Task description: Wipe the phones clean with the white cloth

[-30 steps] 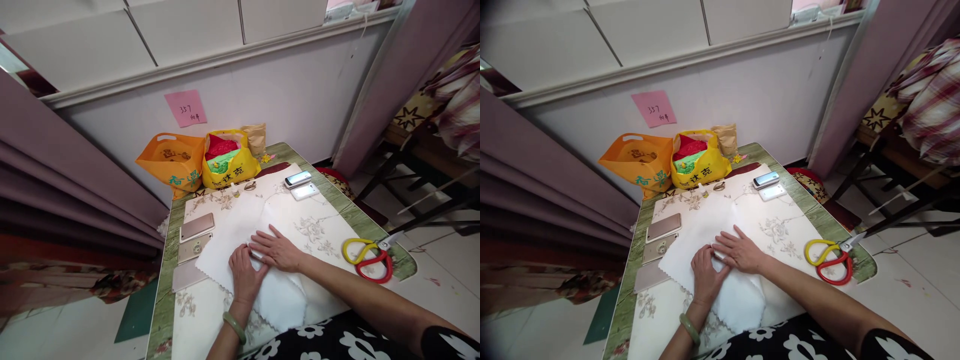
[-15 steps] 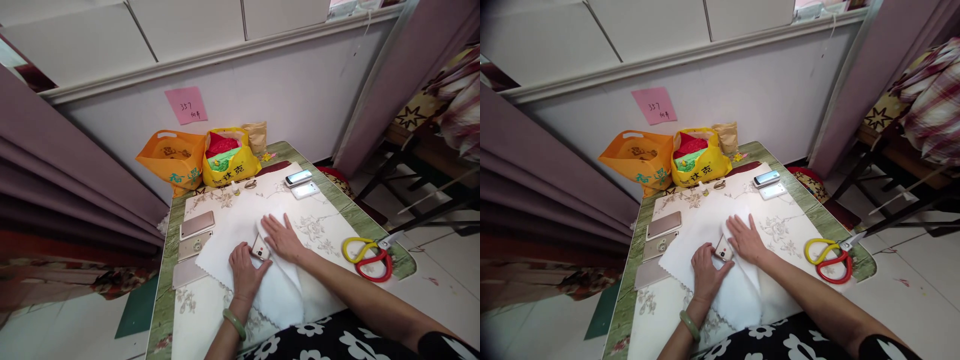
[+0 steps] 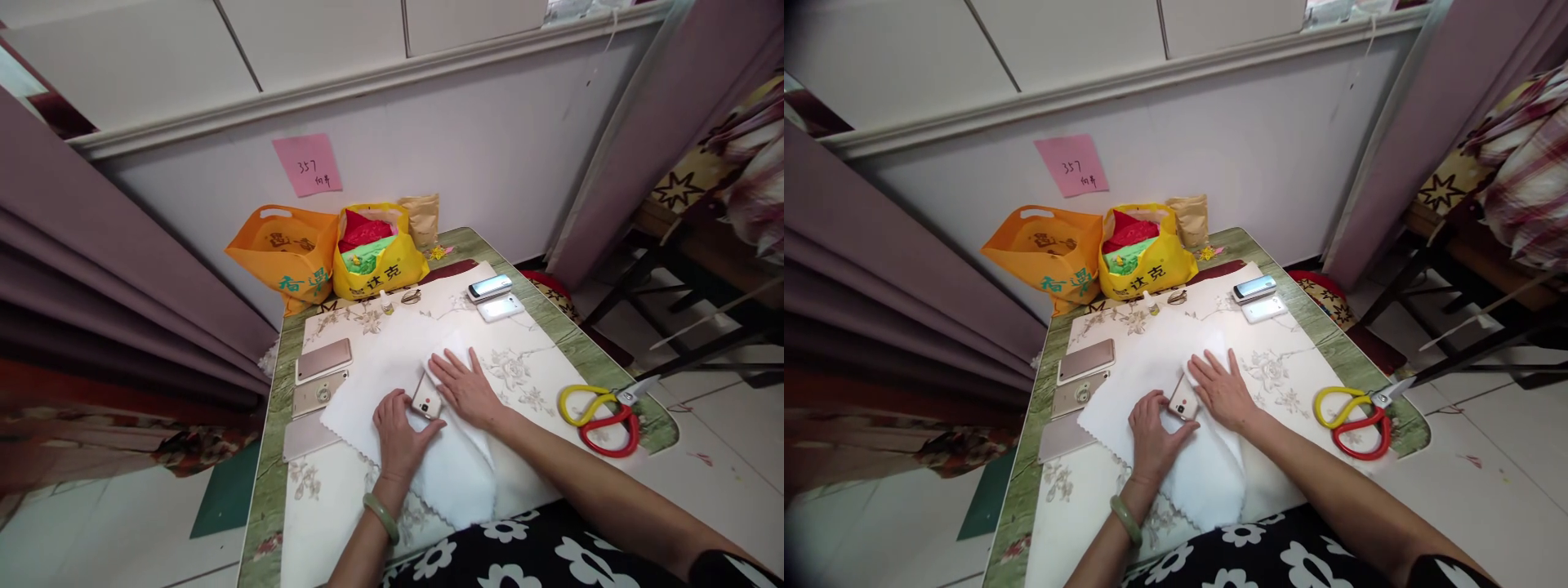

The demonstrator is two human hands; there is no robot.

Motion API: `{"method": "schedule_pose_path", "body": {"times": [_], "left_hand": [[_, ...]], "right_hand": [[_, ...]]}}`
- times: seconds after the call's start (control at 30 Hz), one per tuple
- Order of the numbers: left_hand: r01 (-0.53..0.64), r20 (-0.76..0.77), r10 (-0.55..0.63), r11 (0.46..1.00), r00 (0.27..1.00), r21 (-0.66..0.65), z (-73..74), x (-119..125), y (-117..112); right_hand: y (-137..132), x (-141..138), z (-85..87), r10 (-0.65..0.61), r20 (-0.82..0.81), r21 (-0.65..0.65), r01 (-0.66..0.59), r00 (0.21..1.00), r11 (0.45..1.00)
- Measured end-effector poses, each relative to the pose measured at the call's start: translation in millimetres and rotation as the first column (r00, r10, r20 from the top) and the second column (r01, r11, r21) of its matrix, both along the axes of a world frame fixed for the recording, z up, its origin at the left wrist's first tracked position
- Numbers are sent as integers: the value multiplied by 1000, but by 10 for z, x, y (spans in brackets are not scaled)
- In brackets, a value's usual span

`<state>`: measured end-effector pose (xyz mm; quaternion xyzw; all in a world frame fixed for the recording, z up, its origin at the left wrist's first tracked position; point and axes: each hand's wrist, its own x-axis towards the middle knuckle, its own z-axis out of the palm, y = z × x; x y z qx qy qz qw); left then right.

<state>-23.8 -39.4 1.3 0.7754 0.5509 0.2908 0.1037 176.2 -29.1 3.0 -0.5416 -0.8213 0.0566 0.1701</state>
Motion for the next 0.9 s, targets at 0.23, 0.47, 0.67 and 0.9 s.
{"method": "schedule_pose_path", "body": {"times": [0.23,0.47,0.67,0.9], "left_hand": [[-75,383,116,990,916,-121,31,-106,22],[-113,422,143,989,895,-96,-6,-131,32],[-158,321,165,986,933,-47,7,-97,44],[-92,160,93,996,983,-12,-26,-87,55]], "right_hand": [[-65,16,12,35,-50,-5,-35,998,999],[-52,-19,14,71,-53,-7,-72,996,997],[12,3,-4,282,-48,-23,-283,958,959],[137,60,-17,-20,-32,33,21,999,999]]}}
